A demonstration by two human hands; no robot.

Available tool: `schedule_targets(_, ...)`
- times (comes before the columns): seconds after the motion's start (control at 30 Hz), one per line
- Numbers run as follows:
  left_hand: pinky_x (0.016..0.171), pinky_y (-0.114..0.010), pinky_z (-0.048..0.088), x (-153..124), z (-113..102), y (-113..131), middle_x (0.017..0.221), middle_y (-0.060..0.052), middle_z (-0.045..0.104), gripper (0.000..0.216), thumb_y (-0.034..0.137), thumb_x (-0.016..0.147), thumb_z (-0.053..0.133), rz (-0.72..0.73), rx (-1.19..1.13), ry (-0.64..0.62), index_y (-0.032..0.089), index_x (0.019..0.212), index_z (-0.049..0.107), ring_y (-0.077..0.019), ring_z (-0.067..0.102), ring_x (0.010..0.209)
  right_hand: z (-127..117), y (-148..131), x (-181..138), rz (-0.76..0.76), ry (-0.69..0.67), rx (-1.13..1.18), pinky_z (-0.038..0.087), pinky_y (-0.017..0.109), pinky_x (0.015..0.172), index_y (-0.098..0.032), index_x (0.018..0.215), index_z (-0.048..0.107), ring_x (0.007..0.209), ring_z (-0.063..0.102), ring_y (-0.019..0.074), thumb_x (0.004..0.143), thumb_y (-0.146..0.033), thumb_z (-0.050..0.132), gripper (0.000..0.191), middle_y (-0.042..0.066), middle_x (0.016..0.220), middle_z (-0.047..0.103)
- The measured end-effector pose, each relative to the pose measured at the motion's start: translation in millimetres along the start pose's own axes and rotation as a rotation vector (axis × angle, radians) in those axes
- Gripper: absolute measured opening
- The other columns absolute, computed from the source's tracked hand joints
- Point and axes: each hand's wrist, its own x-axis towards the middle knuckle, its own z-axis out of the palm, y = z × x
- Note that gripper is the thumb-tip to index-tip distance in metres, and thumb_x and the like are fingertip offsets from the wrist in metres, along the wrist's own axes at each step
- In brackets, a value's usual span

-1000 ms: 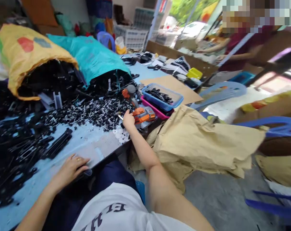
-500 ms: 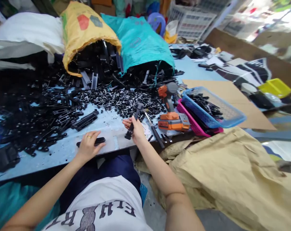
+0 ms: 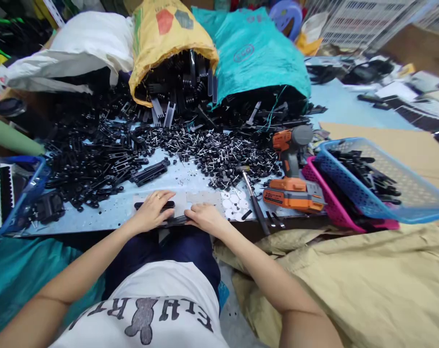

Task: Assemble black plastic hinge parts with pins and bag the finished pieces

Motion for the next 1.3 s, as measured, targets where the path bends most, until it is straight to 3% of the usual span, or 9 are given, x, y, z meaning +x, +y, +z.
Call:
schedule_targets(0.13, 0.095, -0.044, 0.036, 4.6, 6.1, -18.5, 0.123, -0.013, 0.053, 0.069, 0.067, 0.071, 0.055, 0.075, 0.284, -0.143, 0.019, 0.121, 0.048, -0.0304, 0.046, 0.116, 5.5, -3.0, 8.0, 0.117, -0.096, -0.084, 0.031, 0.025, 0.06, -0.019, 0.097, 0.058, 0.073, 0.058, 0.0163, 0.092, -0.052, 0.034, 0.04, 0.005, 0.083, 0.061)
schedule_targets(0.23, 0.089, -0.042, 0.04, 2.5, 14.7, -25.7, 0.114, -0.013, 0.057, 0.07, 0.068, 0.067, 0.058, 0.097, 0.354, -0.081, 0.018, 0.115, 0.048, -0.0297, 0.052, 0.106, 0.8, -13.7, 10.8, 0.181, -0.051, -0.135, 0.029, 0.026, 0.062, -0.019, 0.099, 0.056, 0.076, 0.057, 0.0173, 0.093, -0.051, 0.031, 0.041, 0.007, 0.087, 0.061)
schedule_targets(0.4, 0.079, -0.035, 0.044, -4.7, 21.1, -29.5, 0.097, -0.008, 0.061, 0.042, 0.051, 0.078, 0.057, 0.135, 0.356, 0.059, 0.018, 0.104, 0.052, -0.0243, 0.058, 0.092, -15.0, -26.3, 14.9, 0.214, 0.025, -0.208, 0.029, 0.029, 0.068, -0.018, 0.103, 0.055, 0.081, 0.055, 0.0191, 0.095, -0.045, 0.03, 0.038, 0.01, 0.09, 0.061)
schedule_targets(0.57, 0.077, -0.033, 0.044, -3.1, 17.4, -34.3, 0.093, -0.007, 0.063, 0.053, 0.062, 0.073, 0.057, 0.144, 0.332, 0.076, 0.019, 0.103, 0.053, -0.0226, 0.06, 0.087, -24.1, -27.0, 18.4, 0.158, 0.04, -0.216, 0.028, 0.03, 0.067, -0.018, 0.101, 0.057, 0.079, 0.054, 0.0191, 0.094, -0.046, 0.033, 0.038, 0.01, 0.087, 0.062)
schedule_targets(0.7, 0.078, -0.033, 0.044, -0.2, 15.8, -36.3, 0.097, -0.008, 0.063, 0.055, 0.062, 0.072, 0.059, 0.093, 0.318, 0.112, 0.019, 0.107, 0.053, -0.0231, 0.059, 0.093, -24.4, -28.5, 18.7, 0.239, 0.088, -0.245, 0.029, 0.031, 0.067, -0.018, 0.097, 0.058, 0.078, 0.054, 0.0198, 0.094, -0.045, 0.033, 0.037, 0.01, 0.086, 0.061)
schedule_targets(1.03, 0.081, -0.035, 0.044, -3.8, 21.7, -33.2, 0.098, -0.009, 0.064, 0.064, 0.068, 0.068, 0.057, 0.12, 0.281, 0.073, 0.017, 0.107, 0.057, -0.0244, 0.059, 0.092, -20.4, 4.4, 17.4, 0.028, 0.08, -0.24, 0.027, 0.028, 0.065, -0.017, 0.096, 0.059, 0.076, 0.053, 0.0166, 0.094, -0.046, 0.034, 0.037, 0.007, 0.087, 0.06)
schedule_targets(1.13, 0.086, -0.036, 0.043, 22.3, 18.7, -26.4, 0.113, -0.009, 0.059, 0.062, 0.062, 0.076, 0.053, 0.12, 0.277, 0.013, 0.019, 0.12, 0.049, -0.0244, 0.054, 0.105, -6.0, 20.4, 14.6, 0.03, 0.114, -0.164, 0.029, 0.027, 0.064, -0.016, 0.094, 0.061, 0.077, 0.053, 0.0161, 0.092, -0.05, 0.037, 0.041, 0.007, 0.088, 0.06)
schedule_targets(1.23, 0.091, -0.037, 0.039, 80.0, 9.9, -21.5, 0.12, -0.013, 0.056, 0.038, 0.035, 0.091, 0.041, 0.055, 0.362, 0.079, 0.015, 0.122, 0.048, -0.0242, 0.048, 0.112, 9.5, 32.5, 5.3, 0.038, 0.157, -0.098, 0.031, 0.028, 0.067, -0.016, 0.096, 0.063, 0.081, 0.054, 0.0168, 0.091, -0.051, 0.04, 0.043, 0.008, 0.088, 0.06)
schedule_targets(1.3, 0.088, -0.041, 0.038, 124.1, 3.3, -21.3, 0.112, -0.018, 0.058, 0.031, 0.015, 0.088, 0.039, -0.102, 0.497, 0.148, 0.008, 0.115, 0.054, -0.0276, 0.049, 0.109, 14.8, 36.3, -2.8, 0.04, 0.165, -0.074, 0.032, 0.029, 0.071, -0.015, 0.096, 0.063, 0.083, 0.054, 0.0174, 0.09, -0.05, 0.041, 0.041, 0.008, 0.087, 0.061)
